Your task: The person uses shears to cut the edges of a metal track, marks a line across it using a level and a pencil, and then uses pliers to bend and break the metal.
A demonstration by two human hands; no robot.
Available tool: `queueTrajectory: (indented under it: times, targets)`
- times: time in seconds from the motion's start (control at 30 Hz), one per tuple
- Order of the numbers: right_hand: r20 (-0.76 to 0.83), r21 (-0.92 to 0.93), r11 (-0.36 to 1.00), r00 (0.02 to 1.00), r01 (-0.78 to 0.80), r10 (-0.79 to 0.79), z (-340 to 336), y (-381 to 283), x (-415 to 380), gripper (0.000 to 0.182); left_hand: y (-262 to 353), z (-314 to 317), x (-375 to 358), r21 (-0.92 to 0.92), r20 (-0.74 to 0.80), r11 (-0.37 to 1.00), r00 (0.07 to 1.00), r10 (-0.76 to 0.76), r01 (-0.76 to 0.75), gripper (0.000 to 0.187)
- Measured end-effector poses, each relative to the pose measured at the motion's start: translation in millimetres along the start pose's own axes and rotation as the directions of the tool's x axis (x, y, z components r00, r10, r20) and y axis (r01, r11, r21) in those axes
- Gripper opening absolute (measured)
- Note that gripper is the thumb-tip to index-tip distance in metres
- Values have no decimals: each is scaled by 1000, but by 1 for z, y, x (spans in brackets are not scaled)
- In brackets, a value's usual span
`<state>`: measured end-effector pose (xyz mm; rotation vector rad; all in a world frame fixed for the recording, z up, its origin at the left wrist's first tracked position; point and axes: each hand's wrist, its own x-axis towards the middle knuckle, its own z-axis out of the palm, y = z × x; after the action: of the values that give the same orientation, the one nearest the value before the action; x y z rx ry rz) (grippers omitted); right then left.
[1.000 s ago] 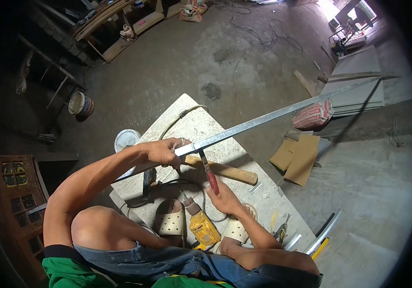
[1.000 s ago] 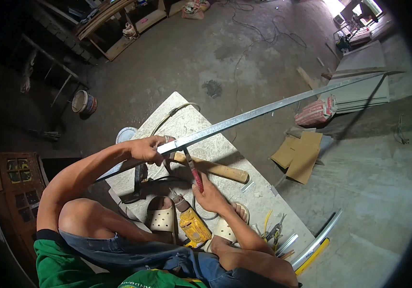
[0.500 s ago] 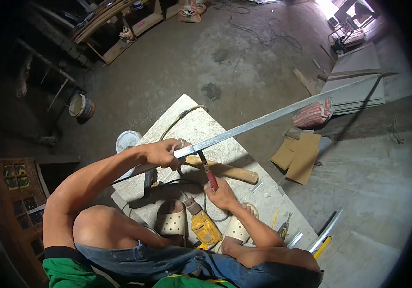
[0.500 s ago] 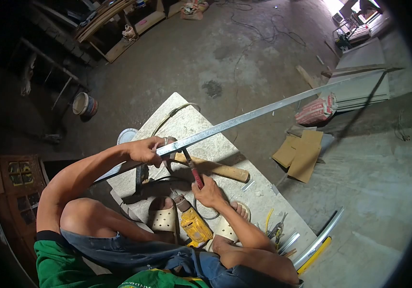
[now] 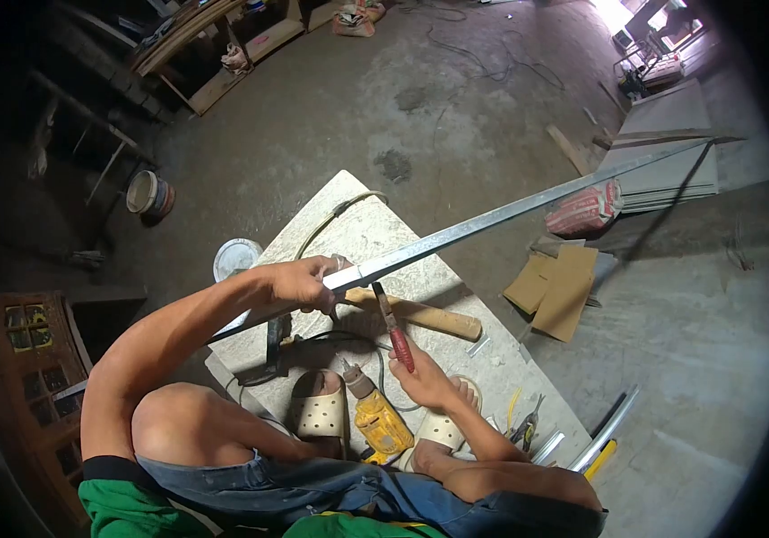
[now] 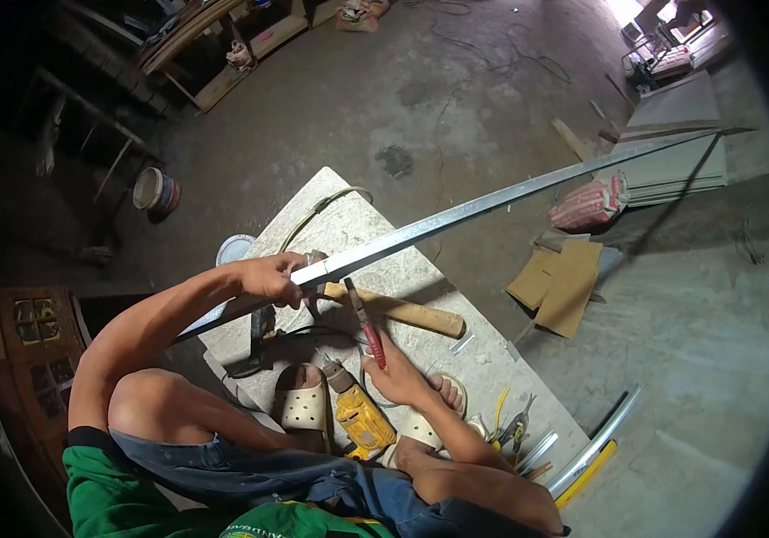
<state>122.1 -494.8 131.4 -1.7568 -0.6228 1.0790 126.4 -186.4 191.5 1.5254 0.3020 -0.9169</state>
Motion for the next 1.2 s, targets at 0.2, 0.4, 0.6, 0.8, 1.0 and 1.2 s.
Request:
queueTrajectory:
  times: [0.2,0.4,0.6,0.8,1.0,1.2]
  targets:
    - [-13,16,999,999,-38,38,4,9,-5,53,-17,-7,9,-119,26,991,998,-64,66,33]
    - [-86,-31,998,995,49,-51,4,8,-10,42,-10,-12,8,-134,85,981,988,-132,142,33]
    - [12,-20,999,999,34,-34,-2,-9,-17,41,-8,-15,6,-112,92,989,992,-91,101,39]
    - [-7,-4,998,998,64,-64,0,-14,-12,42,9,8,2,24,8,996,996,87,-87,42]
    - [30,-28,997,997,69,-68,-3,-21,-4,62,1,18,3,193,-53,966,981,187,-174,68]
    - [26,-24,999,999,48,-47,2,-17,-8,67,-10,15,9,172,-46,968,980,195,-185,83]
